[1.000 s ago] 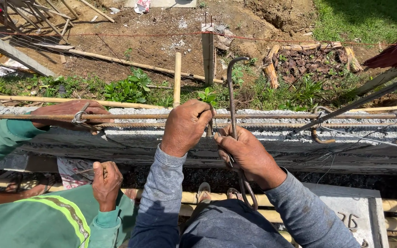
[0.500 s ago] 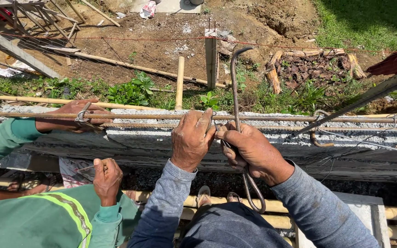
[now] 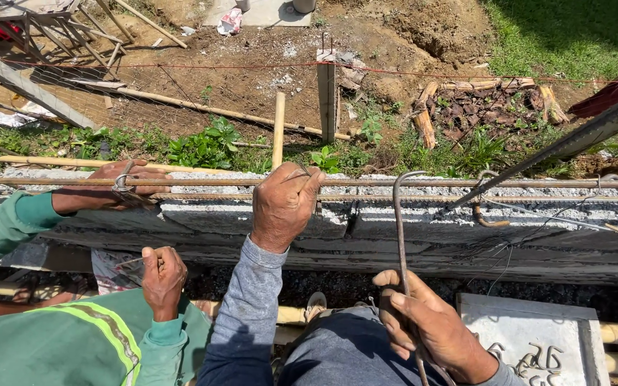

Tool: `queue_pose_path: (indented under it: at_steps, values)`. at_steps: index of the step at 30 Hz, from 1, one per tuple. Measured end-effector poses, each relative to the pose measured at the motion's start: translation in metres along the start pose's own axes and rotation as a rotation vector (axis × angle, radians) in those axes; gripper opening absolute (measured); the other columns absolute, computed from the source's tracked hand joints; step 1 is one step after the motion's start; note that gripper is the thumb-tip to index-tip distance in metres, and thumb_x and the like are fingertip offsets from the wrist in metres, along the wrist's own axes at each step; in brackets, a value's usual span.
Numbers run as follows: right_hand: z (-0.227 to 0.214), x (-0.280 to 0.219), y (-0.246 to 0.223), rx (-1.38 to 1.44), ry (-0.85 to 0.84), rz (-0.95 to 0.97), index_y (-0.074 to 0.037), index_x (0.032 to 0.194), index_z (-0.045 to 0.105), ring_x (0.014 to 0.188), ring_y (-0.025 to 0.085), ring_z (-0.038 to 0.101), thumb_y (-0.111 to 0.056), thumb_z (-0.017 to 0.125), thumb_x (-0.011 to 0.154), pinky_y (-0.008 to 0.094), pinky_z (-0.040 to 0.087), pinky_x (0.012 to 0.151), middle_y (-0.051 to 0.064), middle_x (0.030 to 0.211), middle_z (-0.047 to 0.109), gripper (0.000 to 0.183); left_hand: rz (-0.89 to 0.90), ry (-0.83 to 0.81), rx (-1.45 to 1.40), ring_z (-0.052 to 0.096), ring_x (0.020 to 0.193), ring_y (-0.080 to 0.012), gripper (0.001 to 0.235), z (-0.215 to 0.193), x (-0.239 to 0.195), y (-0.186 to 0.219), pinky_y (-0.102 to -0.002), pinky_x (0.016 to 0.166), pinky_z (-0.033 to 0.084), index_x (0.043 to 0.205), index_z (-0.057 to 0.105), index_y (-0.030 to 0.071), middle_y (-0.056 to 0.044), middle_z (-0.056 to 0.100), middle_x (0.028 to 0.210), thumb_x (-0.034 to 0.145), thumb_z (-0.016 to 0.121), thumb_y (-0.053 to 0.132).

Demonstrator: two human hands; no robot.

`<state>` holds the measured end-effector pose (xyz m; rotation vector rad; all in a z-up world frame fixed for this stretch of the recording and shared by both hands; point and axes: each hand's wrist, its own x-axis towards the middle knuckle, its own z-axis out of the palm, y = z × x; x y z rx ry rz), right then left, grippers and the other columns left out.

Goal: Manually tying together steel rebar rods using wire and a handheld metal hook tool.

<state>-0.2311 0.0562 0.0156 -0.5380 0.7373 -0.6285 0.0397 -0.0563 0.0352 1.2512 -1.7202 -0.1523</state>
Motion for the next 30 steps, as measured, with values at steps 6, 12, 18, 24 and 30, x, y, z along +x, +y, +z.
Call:
queue_pose_path:
  at_steps: [6, 12, 18, 24, 30]
  values:
    - [-0.058, -0.021, 0.043, -0.773, 0.194, 0.077, -0.006, 0.132, 0.060, 0.064, 0.013, 0.047, -0.027, 0.070, 0.094, 0.032, 0.042, 0.059, 0.002, 0.071, 0.052, 0.044, 0.020, -0.036, -0.023, 0.066, 0.060, -0.0180, 0.027, -0.003, 0.009, -0.009, -0.034, 0.051, 0.051, 0.075, 0.071, 0.002, -0.007, 0.067, 0.075, 0.097, 0.076, 0.017]
    - [-0.040, -0.021, 0.005, -1.107, 0.122, -0.523, -0.006, 0.127, 0.067, 0.088, 0.018, 0.071, -0.022, 0.058, 0.101, 0.035, 0.060, 0.070, 0.008, 0.096, 0.077, 0.032, 0.021, -0.024, -0.074, 0.077, 0.081, -0.0205, 0.026, 0.000, 0.006, -0.015, -0.033, 0.059, 0.059, 0.077, 0.071, 0.003, -0.010, 0.073, 0.083, 0.099, 0.073, 0.018]
    - [-0.017, -0.016, -0.060, -1.557, 0.463, -0.587, -0.010, 0.127, 0.066, 0.059, 0.022, 0.071, -0.023, 0.066, 0.090, 0.037, 0.056, 0.053, 0.008, 0.077, 0.071, 0.039, 0.032, -0.003, -0.045, 0.077, 0.082, -0.0223, 0.022, -0.001, 0.007, -0.014, -0.034, 0.062, 0.061, 0.086, 0.074, 0.002, -0.014, 0.078, 0.095, 0.099, 0.072, 0.019]
    - [-0.007, -0.004, -0.088, -1.769, 0.350, -0.686, -0.014, 0.129, 0.066, 0.057, 0.029, 0.065, -0.021, 0.069, 0.088, 0.045, 0.050, 0.050, 0.010, 0.071, 0.061, 0.042, 0.003, -0.052, -0.097, 0.076, 0.074, -0.0208, 0.027, -0.002, 0.009, -0.019, -0.033, 0.057, 0.057, 0.082, 0.073, 0.001, -0.014, 0.078, 0.093, 0.100, 0.072, 0.021]
    - [-0.025, 0.007, -0.096, -1.884, 0.307, -0.632, -0.016, 0.139, 0.061, 0.057, 0.029, 0.064, -0.020, 0.069, 0.085, 0.044, 0.051, 0.048, 0.009, 0.073, 0.060, 0.055, 0.025, -0.046, -0.114, 0.075, 0.075, -0.0207, 0.029, -0.004, 0.010, -0.019, -0.033, 0.058, 0.056, 0.082, 0.072, 0.001, -0.014, 0.077, 0.094, 0.102, 0.071, 0.022]
